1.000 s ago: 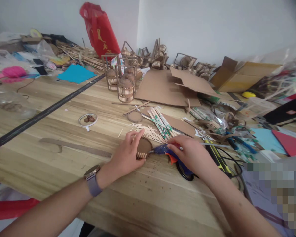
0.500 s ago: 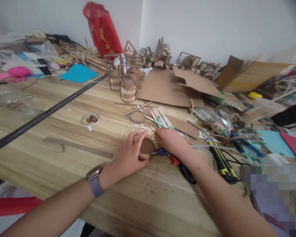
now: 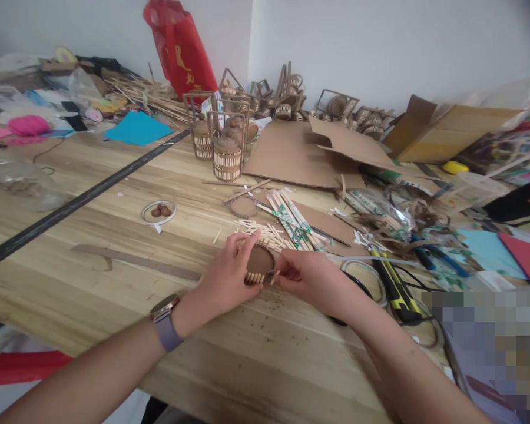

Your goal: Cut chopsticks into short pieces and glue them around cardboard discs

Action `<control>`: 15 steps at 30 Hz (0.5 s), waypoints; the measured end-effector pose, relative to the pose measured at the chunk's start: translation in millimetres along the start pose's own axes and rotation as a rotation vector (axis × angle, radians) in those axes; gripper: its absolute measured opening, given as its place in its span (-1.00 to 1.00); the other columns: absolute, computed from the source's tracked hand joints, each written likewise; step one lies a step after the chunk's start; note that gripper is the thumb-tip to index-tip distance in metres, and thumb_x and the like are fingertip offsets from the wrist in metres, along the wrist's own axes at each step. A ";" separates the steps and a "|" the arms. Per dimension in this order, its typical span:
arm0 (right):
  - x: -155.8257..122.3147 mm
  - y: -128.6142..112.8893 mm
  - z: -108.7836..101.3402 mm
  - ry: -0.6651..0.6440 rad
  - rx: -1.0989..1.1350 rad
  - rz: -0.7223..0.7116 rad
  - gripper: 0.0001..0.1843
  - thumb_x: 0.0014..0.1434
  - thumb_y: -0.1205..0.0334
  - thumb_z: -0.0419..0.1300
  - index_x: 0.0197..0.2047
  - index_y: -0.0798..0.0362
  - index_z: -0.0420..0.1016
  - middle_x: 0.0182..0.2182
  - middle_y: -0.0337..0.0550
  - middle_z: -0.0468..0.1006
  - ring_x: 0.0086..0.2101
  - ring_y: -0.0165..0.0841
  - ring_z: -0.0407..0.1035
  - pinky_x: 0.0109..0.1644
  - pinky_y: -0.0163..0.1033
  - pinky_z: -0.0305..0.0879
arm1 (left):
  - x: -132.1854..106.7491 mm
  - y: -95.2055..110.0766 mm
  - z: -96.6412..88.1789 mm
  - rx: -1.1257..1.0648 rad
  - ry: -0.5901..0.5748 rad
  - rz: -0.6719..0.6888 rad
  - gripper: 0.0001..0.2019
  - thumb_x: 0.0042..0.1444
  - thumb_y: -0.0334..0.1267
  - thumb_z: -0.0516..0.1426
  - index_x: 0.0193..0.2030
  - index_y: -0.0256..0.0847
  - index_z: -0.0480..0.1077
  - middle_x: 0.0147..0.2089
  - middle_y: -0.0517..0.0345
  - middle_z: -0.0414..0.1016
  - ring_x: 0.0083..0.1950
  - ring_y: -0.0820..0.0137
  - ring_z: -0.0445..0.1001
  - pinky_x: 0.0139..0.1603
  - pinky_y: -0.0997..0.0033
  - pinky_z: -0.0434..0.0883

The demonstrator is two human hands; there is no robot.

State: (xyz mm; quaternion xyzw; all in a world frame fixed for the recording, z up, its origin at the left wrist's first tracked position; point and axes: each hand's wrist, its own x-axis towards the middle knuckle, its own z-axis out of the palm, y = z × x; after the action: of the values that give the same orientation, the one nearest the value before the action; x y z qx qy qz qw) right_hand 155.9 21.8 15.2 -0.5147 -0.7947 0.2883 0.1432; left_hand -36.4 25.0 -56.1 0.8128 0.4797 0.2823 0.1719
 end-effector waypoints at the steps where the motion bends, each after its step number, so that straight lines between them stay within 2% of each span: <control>1: 0.2 -0.2 1.8 -0.012 0.000 0.003 -0.83 0.03 0.51 0.16 -0.44 0.04 0.41 -0.57 -0.34 0.49 -0.52 -0.45 0.35 -0.43 -0.40 0.15 | 0.0 0.0 -0.3 -0.001 -0.001 -0.004 0.03 -0.14 -0.39 0.29 0.40 0.00 -0.22 0.22 -0.13 0.06 0.25 -0.03 0.22 0.15 -0.10 0.35; 8: 4.9 -2.9 10.0 -0.045 -0.100 -0.042 -0.85 0.06 0.49 0.18 -0.43 0.06 0.48 -0.55 -0.30 0.49 -0.52 -0.44 0.32 -0.44 -0.39 0.09 | 1.1 0.1 -0.1 0.012 0.014 0.030 0.02 -0.11 -0.35 0.28 0.39 0.04 -0.26 0.22 -0.13 0.06 0.22 -0.03 0.24 0.13 -0.13 0.35; 15: 5.6 -1.8 13.4 -0.046 -0.179 -0.063 -0.88 0.11 0.47 0.21 -0.40 0.08 0.49 -0.48 -0.24 0.51 -0.48 -0.42 0.33 -0.41 -0.37 0.10 | 0.8 -2.3 1.4 0.013 0.021 0.047 -0.03 -0.07 -0.32 0.26 0.40 -0.04 -0.22 0.21 -0.16 0.06 0.26 -0.03 0.20 0.13 -0.07 0.36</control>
State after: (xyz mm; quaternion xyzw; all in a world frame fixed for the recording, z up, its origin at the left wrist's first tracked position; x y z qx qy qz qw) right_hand 145.1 22.1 5.3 -0.4937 -0.8360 0.2230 0.0874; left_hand -36.8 26.7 -58.2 0.8219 0.4640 0.2917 0.1550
